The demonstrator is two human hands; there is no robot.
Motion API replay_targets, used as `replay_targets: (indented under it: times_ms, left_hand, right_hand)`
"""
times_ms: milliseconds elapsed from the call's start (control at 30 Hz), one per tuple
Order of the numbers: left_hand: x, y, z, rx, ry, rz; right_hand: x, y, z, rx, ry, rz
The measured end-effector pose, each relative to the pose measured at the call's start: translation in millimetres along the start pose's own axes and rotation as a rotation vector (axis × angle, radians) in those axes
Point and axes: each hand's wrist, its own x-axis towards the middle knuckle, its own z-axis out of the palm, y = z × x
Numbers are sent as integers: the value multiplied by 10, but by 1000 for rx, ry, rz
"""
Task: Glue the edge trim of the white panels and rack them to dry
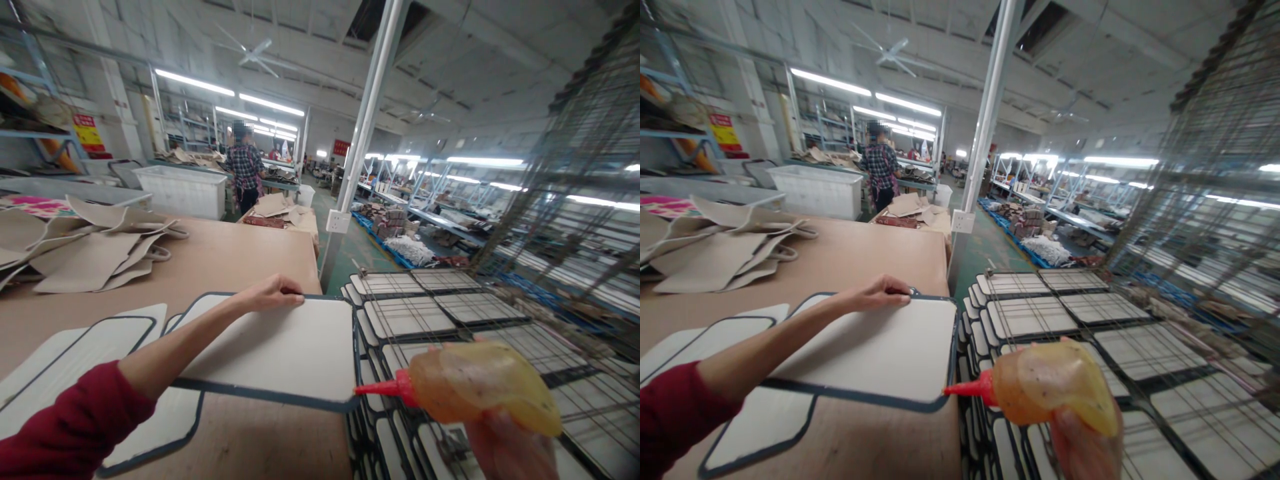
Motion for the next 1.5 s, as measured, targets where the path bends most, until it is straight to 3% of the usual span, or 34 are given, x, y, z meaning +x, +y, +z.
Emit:
replay_targets:
  times_ms: [167, 333, 533, 767, 967, 1200, 1500]
  left_hand:
    - [18, -210, 19, -56, 88, -28]
    - [26, -368, 77, -120, 204, -51]
    - [-77, -238, 206, -150, 279, -161]
    - [-211, -185, 354, -168, 282, -241]
    - [-232, -251, 420, -185, 265, -247]
    - [-255, -136, 421, -305, 224, -373]
    - [-246, -97, 464, -457, 230, -385]
  right_hand:
    - [20, 89, -48, -26, 60, -116]
    - [-85, 107, 71, 58, 131, -232]
    - [-146, 144, 211, 50, 240, -345]
    - [-77, 150, 257, 52, 382, -294]
    - [12, 203, 205, 76, 302, -286]
    - [57, 300, 102, 75, 226, -294]
    - [68, 203, 292, 79, 173, -243]
